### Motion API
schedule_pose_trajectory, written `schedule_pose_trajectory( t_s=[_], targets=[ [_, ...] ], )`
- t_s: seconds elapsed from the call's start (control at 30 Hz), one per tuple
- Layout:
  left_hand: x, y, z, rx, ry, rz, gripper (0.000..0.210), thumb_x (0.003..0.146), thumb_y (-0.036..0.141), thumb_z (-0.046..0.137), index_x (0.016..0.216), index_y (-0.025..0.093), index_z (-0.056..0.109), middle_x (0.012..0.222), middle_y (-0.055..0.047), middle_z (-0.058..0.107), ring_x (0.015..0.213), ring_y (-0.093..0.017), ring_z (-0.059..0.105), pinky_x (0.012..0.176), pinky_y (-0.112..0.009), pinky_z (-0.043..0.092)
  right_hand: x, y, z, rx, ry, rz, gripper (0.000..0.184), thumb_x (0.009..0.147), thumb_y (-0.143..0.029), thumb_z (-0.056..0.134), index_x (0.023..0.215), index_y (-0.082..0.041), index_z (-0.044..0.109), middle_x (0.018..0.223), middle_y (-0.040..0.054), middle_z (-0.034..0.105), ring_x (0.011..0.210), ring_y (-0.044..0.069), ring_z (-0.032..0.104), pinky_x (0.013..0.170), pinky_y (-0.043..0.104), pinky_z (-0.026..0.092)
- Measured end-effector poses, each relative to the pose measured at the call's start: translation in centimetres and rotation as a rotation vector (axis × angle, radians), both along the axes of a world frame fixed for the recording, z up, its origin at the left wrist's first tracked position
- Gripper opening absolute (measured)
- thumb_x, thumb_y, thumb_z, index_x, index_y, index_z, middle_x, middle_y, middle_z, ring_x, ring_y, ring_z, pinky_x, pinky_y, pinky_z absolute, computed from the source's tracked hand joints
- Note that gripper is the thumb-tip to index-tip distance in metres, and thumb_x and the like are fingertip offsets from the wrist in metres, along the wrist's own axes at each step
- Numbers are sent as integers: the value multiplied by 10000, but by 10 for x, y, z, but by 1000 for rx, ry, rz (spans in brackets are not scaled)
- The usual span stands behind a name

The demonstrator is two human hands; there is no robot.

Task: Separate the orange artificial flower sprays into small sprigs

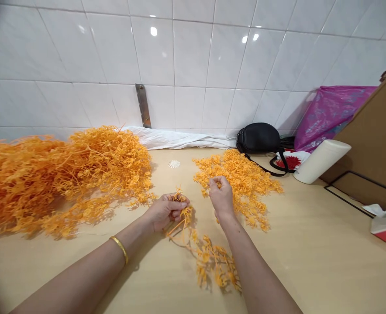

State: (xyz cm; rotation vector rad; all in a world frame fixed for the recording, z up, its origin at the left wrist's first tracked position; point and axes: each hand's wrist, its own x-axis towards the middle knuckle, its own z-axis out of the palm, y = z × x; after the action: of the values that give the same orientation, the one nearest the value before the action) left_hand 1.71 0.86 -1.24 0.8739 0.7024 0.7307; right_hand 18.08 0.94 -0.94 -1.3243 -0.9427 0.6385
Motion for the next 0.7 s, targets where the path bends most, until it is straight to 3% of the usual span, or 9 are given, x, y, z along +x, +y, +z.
schedule_pose_trajectory(
  t_s=[0.1,0.2,0.37,0.5,0.57,0.7],
  targets=[
    [-4,5,0,-53,-94,-7,98,585,90,621,672,100,579,517,41,437,366,1,303,383,-157,288,-8,-5,6,-50,116,117,151,626,-246,538,755,-179,497,640,-34,501,378,28,314,377,194,223],
    [-7,8,0,-50,-119,-43,91,608,101,618,694,94,587,525,44,426,362,3,305,381,-156,286,-14,-9,11,-127,179,280,177,619,-238,528,777,-157,535,565,-54,454,355,15,271,368,186,173],
    [-9,11,-1,-63,-154,-15,124,615,128,635,729,94,601,575,25,480,369,10,311,383,-151,275,-18,-15,12,-301,189,533,277,631,-380,611,790,-162,548,526,-75,378,373,22,312,373,175,181],
    [-10,13,-3,-36,-195,-2,151,600,140,659,734,105,599,557,38,471,372,8,313,394,-155,285,-21,-18,10,-373,251,739,301,637,-424,630,759,-162,549,527,-62,417,382,20,301,380,179,185],
    [-10,12,-3,-24,-202,7,149,606,141,655,737,105,595,534,44,454,376,-1,324,402,-163,299,-22,-18,9,-337,281,738,275,599,-368,679,707,-160,534,506,-67,415,388,17,300,389,177,190],
    [-9,12,-1,-19,-206,22,204,609,142,650,795,106,575,565,21,493,418,-30,387,471,-205,371,-19,-14,6,-221,304,571,279,551,-298,718,653,-169,492,485,-78,425,381,20,327,396,176,218]
  ],
)
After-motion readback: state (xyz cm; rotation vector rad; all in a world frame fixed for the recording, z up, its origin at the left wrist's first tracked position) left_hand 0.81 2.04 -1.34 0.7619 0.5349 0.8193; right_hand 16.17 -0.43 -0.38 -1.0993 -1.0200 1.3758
